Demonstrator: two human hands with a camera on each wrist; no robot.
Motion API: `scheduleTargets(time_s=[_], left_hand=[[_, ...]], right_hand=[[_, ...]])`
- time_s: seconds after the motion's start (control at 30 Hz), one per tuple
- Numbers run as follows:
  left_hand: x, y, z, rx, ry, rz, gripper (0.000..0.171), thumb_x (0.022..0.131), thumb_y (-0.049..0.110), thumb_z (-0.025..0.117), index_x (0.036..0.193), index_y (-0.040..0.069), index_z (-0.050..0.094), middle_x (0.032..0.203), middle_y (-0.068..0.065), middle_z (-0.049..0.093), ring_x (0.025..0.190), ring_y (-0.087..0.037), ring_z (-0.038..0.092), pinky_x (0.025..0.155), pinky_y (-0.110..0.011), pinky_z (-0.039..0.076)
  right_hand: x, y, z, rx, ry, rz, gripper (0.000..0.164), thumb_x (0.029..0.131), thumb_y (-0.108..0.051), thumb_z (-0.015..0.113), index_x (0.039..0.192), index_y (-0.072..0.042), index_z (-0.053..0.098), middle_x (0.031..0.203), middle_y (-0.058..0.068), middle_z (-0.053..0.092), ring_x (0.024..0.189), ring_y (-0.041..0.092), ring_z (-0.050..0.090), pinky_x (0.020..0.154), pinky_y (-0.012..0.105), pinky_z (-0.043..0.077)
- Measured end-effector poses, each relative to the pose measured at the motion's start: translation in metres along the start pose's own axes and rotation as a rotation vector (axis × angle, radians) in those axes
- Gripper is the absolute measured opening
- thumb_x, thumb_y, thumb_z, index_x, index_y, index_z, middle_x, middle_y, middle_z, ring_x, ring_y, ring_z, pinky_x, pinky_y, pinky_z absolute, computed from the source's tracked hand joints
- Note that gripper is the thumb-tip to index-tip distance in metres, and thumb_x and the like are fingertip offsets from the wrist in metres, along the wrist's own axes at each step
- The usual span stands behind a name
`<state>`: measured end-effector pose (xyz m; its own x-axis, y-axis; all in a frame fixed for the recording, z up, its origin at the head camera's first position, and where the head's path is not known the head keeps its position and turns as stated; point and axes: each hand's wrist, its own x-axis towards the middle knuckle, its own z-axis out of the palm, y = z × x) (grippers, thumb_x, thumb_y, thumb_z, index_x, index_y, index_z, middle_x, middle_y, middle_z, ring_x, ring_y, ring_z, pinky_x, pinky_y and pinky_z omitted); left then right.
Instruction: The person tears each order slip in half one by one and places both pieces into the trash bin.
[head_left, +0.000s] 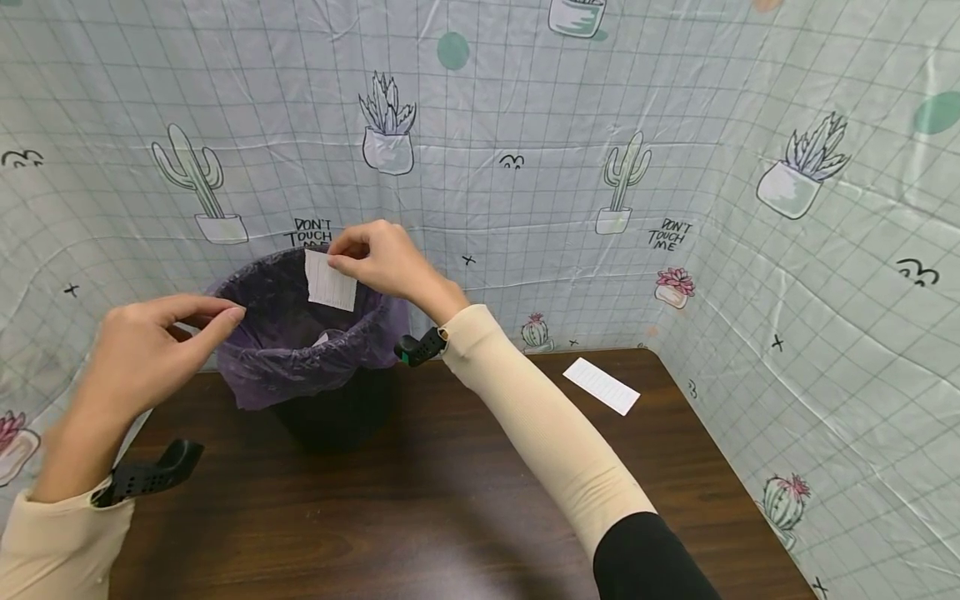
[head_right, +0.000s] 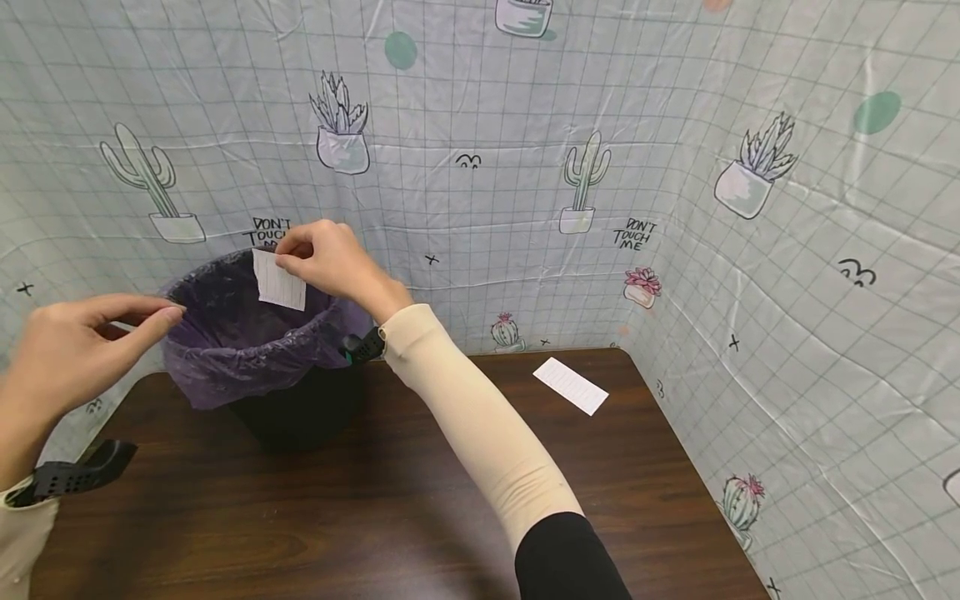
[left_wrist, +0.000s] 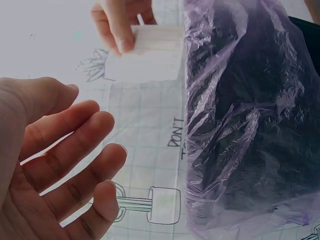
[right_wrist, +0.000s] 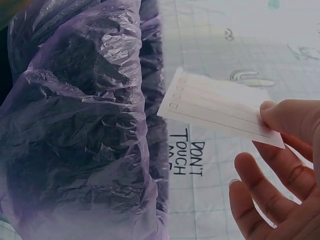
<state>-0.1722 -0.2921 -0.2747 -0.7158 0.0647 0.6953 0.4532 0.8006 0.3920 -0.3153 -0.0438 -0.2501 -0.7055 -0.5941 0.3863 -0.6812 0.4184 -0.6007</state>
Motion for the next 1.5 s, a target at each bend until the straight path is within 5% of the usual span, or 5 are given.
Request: scheduleTargets(time_s=[0.5,0.8,0.97,1.2,1.5], left_hand=[[-0.003,0.007,0.003,-0.019,0.002,0.001,0.012,0.086,0.016,0.081,0.095,0.009,0.083,0.084,0.055,0.050,0.066,0.028,0.050,0.060,-0.003,0.042],[-0.018,0.017,0.015,-0.094,-0.004,-0.007,0.011,0.087,0.012,0.080,0.098,0.010,0.082,0.089,0.052,0.055,0.069,0.024,0.054,0.061,-0.005,0.044],[-0.029,0.022,0.028,-0.144,0.000,0.013,0.012,0.087,0.007,0.080,0.097,0.011,0.082,0.089,0.047,0.059,0.065,0.017,0.057,0.058,-0.009,0.045],[-0.047,0.032,0.047,-0.223,-0.052,-0.045,0.011,0.094,0.015,0.077,0.103,0.014,0.081,0.089,0.005,0.078,0.067,0.004,0.062,0.061,-0.012,0.047],[-0.070,0.048,0.073,-0.394,-0.098,-0.105,0.021,0.091,0.002,0.076,0.105,0.017,0.081,0.092,0.008,0.078,0.071,-0.004,0.067,0.062,-0.016,0.049]], right_hand=[[-0.003,0.008,0.003,0.041,0.019,-0.030,0.014,0.099,-0.019,0.070,0.105,-0.010,0.079,0.104,0.002,0.078,0.091,0.009,0.070,0.081,0.019,0.053],[-0.024,0.032,-0.011,0.016,0.058,0.006,0.018,0.100,-0.023,0.068,0.107,-0.011,0.079,0.103,0.001,0.077,0.094,0.013,0.068,0.081,0.025,0.053],[-0.046,0.057,-0.023,0.010,0.101,0.030,0.020,0.101,-0.023,0.067,0.112,-0.011,0.078,0.107,0.002,0.076,0.099,0.015,0.068,0.084,0.031,0.055],[-0.084,0.107,-0.041,0.000,0.152,0.118,0.022,0.101,-0.022,0.067,0.116,-0.008,0.076,0.111,0.008,0.075,0.104,0.023,0.068,0.090,0.041,0.056],[-0.145,0.178,-0.057,-0.006,0.210,0.321,0.028,0.100,-0.018,0.067,0.121,0.000,0.072,0.111,0.016,0.073,0.104,0.031,0.067,0.090,0.047,0.054]])
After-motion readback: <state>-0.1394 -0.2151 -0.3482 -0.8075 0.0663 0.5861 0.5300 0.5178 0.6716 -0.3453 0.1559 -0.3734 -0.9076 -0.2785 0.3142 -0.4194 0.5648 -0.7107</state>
